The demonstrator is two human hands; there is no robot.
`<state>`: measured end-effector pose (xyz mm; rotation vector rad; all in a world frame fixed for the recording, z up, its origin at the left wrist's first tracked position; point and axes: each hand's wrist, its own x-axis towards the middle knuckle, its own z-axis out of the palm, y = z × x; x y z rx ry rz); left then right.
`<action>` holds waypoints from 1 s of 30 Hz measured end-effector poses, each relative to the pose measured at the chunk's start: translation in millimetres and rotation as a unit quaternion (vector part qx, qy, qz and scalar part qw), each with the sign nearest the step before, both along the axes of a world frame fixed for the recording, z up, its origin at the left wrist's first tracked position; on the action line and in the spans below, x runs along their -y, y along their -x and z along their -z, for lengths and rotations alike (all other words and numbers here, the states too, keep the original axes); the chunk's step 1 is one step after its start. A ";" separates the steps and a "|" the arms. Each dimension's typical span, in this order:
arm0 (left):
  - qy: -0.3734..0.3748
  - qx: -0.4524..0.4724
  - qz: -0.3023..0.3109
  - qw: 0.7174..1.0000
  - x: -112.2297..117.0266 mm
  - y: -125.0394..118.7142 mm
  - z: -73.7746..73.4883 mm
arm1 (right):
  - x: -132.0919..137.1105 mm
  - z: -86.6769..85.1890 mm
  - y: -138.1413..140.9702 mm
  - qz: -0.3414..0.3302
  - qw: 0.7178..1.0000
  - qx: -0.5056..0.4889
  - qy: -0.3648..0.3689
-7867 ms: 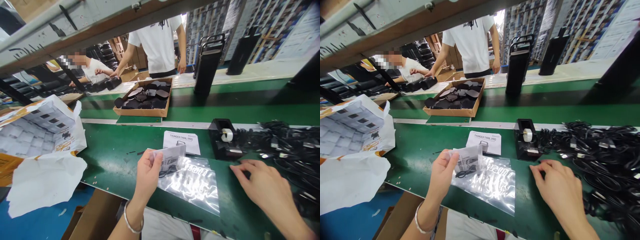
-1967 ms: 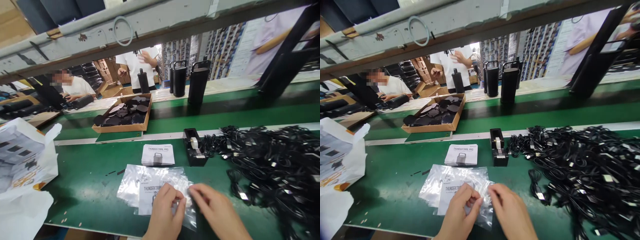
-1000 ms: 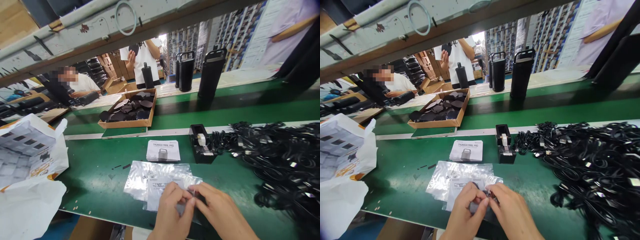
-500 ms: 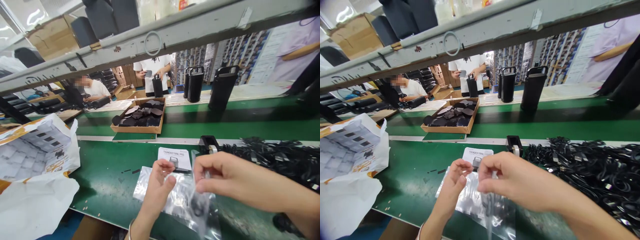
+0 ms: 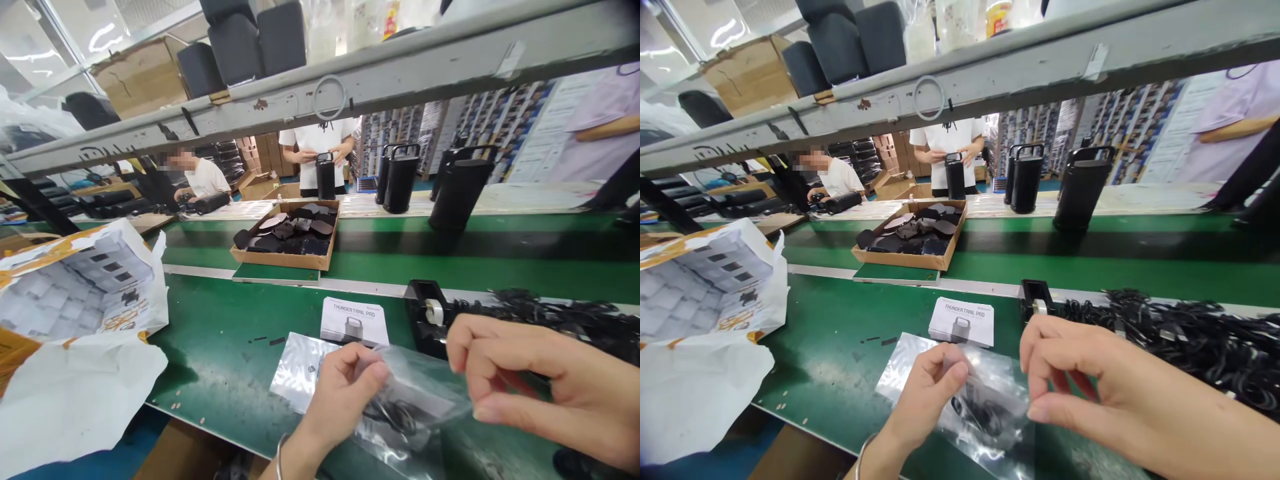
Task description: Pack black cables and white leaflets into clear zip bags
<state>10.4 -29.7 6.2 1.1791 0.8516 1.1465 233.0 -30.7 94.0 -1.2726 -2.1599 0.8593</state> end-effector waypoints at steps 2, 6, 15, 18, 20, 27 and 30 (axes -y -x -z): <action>-0.042 -0.055 -0.034 0.997 -0.4 3.6 0.7 | 1.3 17.9 -4.8 0.028 1.000 -0.003 0.007; -0.075 -0.101 -0.097 0.987 -2.4 5.9 2.8 | 1.1 62.1 5.0 0.116 0.988 -0.073 0.063; 0.007 -0.078 -0.087 0.993 -12.4 12.7 9.6 | -11.6 77.5 44.7 0.095 0.984 -0.119 0.093; 0.010 -0.112 -0.077 0.991 -15.1 14.9 13.0 | -11.0 79.1 40.0 0.089 0.984 -0.133 0.084; 0.006 -0.126 -0.065 0.990 -17.0 17.6 13.5 | -10.5 83.3 35.6 0.070 0.987 -0.132 0.061; 0.082 0.004 -0.081 0.993 -24.8 25.8 14.0 | -11.6 98.6 29.7 0.042 0.994 -0.095 -0.038; 0.077 -0.079 -0.044 0.993 -23.8 17.7 20.1 | -12.1 101.8 28.0 0.028 0.993 -0.068 -0.089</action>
